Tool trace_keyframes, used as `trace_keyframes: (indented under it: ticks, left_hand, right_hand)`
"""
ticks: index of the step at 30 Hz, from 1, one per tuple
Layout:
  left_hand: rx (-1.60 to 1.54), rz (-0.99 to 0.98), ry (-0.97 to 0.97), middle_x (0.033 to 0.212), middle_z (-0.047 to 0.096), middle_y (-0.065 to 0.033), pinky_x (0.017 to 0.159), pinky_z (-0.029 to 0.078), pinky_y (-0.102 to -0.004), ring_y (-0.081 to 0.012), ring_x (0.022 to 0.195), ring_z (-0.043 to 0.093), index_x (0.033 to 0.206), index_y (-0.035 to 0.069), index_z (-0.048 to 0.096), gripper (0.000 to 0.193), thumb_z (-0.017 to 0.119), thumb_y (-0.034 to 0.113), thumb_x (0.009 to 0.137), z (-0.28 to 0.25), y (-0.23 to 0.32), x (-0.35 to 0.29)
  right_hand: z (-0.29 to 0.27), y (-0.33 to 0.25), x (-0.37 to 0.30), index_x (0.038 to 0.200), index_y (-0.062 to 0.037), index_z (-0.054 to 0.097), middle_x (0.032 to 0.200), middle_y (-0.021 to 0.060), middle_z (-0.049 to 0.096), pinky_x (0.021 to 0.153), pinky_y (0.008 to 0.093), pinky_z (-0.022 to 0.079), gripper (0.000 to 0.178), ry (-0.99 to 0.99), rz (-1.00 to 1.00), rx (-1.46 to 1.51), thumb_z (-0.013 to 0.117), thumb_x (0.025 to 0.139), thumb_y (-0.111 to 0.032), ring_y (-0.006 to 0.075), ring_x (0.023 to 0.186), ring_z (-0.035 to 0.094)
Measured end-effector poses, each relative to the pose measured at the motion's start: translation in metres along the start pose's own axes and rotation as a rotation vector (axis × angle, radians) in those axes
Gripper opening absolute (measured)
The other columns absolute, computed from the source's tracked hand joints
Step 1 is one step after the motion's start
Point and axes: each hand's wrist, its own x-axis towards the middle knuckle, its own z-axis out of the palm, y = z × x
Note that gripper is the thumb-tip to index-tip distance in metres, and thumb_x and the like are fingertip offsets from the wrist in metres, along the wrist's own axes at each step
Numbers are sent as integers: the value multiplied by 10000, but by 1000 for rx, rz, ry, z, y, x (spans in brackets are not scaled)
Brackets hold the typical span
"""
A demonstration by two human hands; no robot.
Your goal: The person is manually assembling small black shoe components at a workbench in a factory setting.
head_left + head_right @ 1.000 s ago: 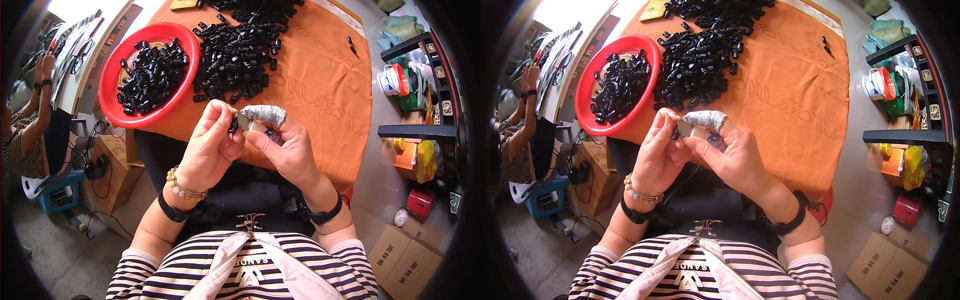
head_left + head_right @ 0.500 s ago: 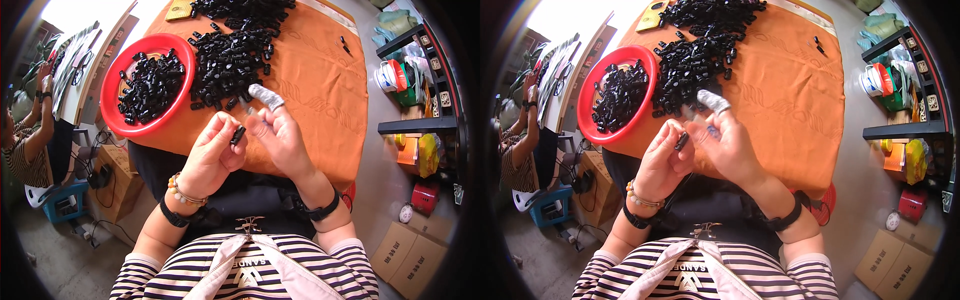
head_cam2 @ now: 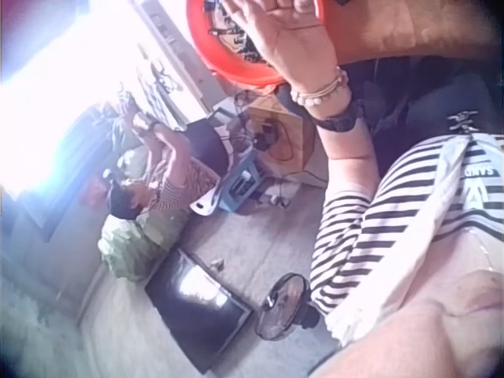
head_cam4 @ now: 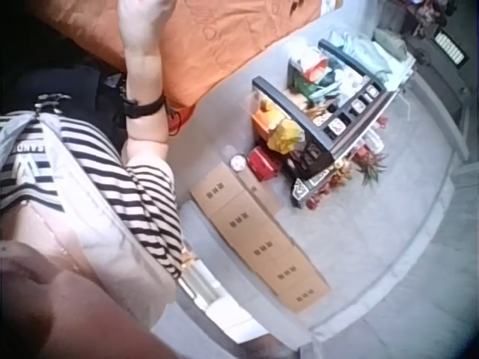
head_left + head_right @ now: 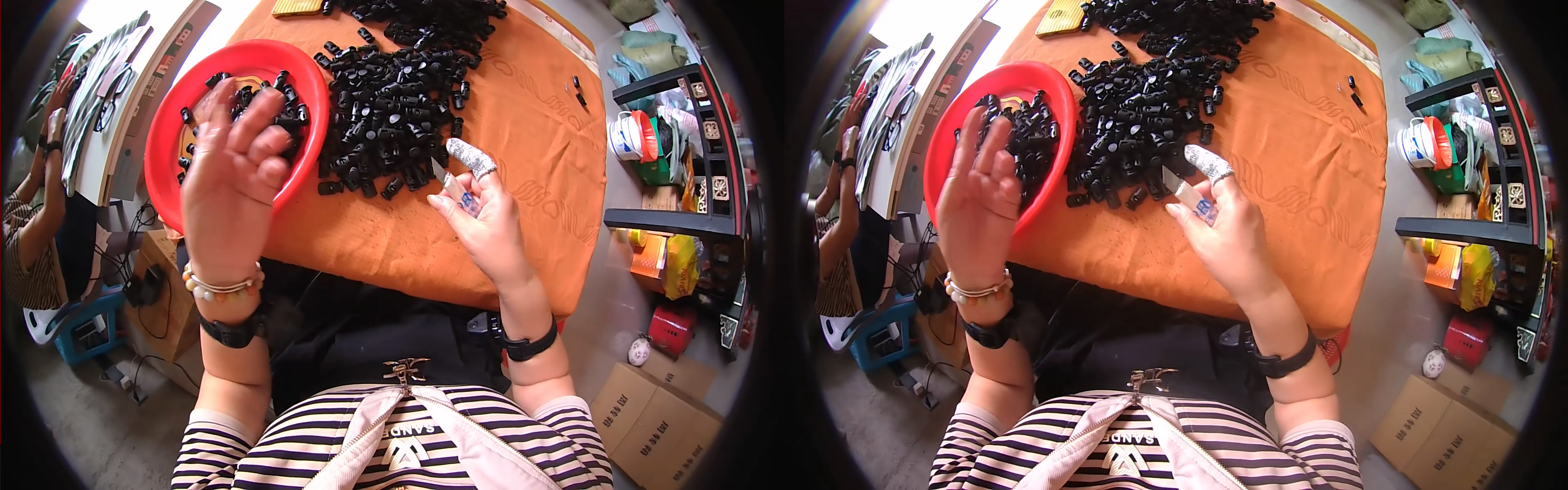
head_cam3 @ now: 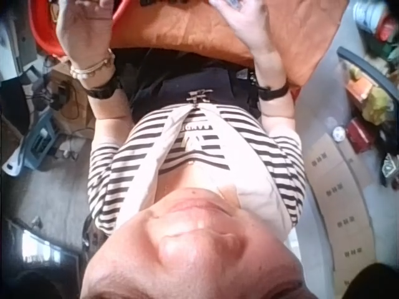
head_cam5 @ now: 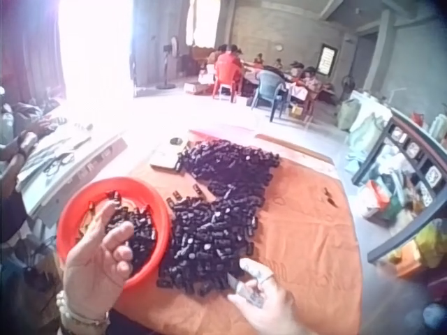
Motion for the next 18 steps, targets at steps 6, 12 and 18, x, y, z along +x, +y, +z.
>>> trace_keyframes:
  ticks: [6, 12, 18]
  left_hand:
    - [147, -361, -61, 896, 575, -58, 574, 456, -181, -66, 688, 550, 1157, 28, 462, 248, 434, 110, 924, 10, -44, 1]
    - [180, -443, -48, 850, 572, -57, 536, 433, -185, -66, 646, 531, 1104, 48, 482, 206, 463, 147, 925, 6, -55, -8]
    - [149, -531, -20, 783, 582, -63, 507, 437, -177, -73, 581, 546, 1084, 55, 482, 192, 471, 164, 927, 1, -59, -10]
  right_hand:
    - [18, 1, 13, 1202, -80, 495, 810, 67, 622, 626, 295, 486, 467, 84, -159, -58, 640, 762, -24, 164, 705, 615]
    - [22, 0, 15, 1200, -105, 500, 847, 124, 630, 633, 365, 504, 498, 129, -211, -497, 621, 727, -4, 300, 720, 626]
    - [19, -1, 14, 1265, -84, 423, 842, 101, 597, 633, 303, 494, 576, 81, -166, -411, 607, 730, 29, 207, 730, 608]
